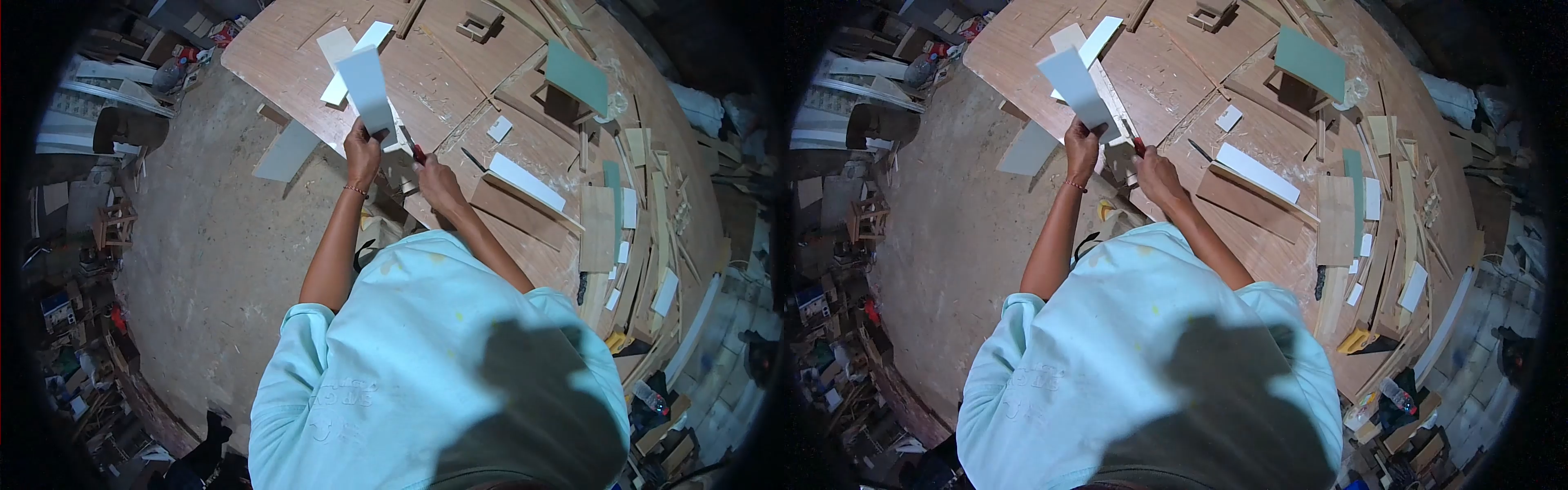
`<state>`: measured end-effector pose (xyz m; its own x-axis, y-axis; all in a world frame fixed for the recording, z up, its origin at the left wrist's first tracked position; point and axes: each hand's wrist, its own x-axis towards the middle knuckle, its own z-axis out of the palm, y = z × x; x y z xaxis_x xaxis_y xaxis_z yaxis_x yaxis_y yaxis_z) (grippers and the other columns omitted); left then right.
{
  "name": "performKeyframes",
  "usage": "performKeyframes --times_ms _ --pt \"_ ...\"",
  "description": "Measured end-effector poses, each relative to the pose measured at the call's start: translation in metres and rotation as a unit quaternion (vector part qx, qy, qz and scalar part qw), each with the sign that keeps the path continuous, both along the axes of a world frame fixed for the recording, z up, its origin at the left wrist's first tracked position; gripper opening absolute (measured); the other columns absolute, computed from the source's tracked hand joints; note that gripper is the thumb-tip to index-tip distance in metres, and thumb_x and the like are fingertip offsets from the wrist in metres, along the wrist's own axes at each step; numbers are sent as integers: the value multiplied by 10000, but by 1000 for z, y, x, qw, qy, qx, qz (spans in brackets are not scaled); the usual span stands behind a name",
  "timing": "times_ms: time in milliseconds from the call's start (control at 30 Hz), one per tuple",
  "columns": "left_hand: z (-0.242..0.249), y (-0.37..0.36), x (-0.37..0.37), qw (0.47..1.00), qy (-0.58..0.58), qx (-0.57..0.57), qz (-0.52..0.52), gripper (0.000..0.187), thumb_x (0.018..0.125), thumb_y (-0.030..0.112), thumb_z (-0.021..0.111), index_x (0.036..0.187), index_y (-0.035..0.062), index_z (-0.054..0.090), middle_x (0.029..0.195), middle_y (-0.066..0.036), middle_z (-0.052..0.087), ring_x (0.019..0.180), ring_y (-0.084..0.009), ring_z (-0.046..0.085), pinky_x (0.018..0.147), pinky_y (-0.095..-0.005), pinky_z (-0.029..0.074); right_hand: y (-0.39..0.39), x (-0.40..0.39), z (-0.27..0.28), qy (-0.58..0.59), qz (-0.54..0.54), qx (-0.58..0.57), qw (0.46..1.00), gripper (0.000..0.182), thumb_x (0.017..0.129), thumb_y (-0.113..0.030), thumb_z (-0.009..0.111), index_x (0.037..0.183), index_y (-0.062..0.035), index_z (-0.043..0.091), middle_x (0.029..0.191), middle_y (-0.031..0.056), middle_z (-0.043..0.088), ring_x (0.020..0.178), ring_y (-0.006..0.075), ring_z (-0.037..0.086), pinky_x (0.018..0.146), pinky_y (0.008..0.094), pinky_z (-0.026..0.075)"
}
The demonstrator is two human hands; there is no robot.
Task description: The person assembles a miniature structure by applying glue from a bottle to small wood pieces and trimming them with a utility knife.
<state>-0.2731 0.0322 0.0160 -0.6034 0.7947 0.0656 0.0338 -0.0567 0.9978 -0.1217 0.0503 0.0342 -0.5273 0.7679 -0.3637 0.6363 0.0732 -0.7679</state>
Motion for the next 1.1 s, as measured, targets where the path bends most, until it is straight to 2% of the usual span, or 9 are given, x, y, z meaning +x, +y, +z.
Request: performKeyframes --times_ms 67,133,200,267,300,400,600,833,1100 --pt "-3 0 4 1000 19 -8 1 267 670 -136 417 882 -20 531 791 -53 584 759 -128 553 690 -252 461 -2 0 -4 -72 29 74 994 340 838 -254 388 913 74 435 766 287 542 783 418 527 688 456 404" --pt "-9 1 7 999 38 -16 1 283 658 -147 391 876 -26 524 780 -58 587 763 -129 555 694 -256 467 -5 -2 -5 -66 23 69 995 364 837 -264 381 901 89 445 770 301 533 786 430 520 691 462 398" --pt "-18 2 8 996 85 -24 20 258 659 -133 410 870 -25 513 759 -111 601 742 -157 584 654 -269 470 -7 -1 -3 -62 16 64 996 389 836 -273 375 889 104 455 774 315 524 789 443 513 695 468 392" --pt "-28 1 7 990 129 -40 30 251 659 -125 419 867 -19 512 750 -137 602 721 -180 595 641 -279 467 -9 1 4 -42 79 118 989 394 837 -274 375 870 110 456 770 309 527 779 436 519 685 464 398" --pt "-29 1 6 982 174 -54 42 245 659 -116 429 865 -13 510 742 -163 602 701 -203 606 628 -288 465 -10 -5 -4 -56 32 92 994 387 839 -277 372 892 101 436 770 304 530 774 431 524 680 463 401" --pt "-27 -1 5 978 186 -66 70 210 675 -80 474 864 0 515 742 -171 601 695 -232 611 598 -301 459 -11 -3 -14 -56 20 63 996 379 838 -280 377 915 89 412 767 297 535 764 426 528 673 461 406" --pt "-14 -6 9 957 259 -104 75 189 685 -16 560 870 6 523 728 -147 608 680 -245 610 566 -301 458 -12 -5 -12 -76 38 53 995 357 834 -263 388 925 82 399 755 293 541 743 426 533 661 465 414" --pt "-21 -7 6 953 264 -128 70 183 683 -3 572 859 11 526 715 -152 603 658 -265 606 547 -317 456 -11 -10 -26 -78 25 68 994 325 813 -245 407 917 63 405 744 281 549 728 428 536 646 473 419" --pt "-17 -6 9 949 287 -102 74 207 669 -14 562 871 12 522 704 -169 591 654 -282 599 540 -326 449 -6 -6 -18 -69 45 81 993 305 794 -229 394 893 55 446 759 270 552 748 398 550 662 453 436"
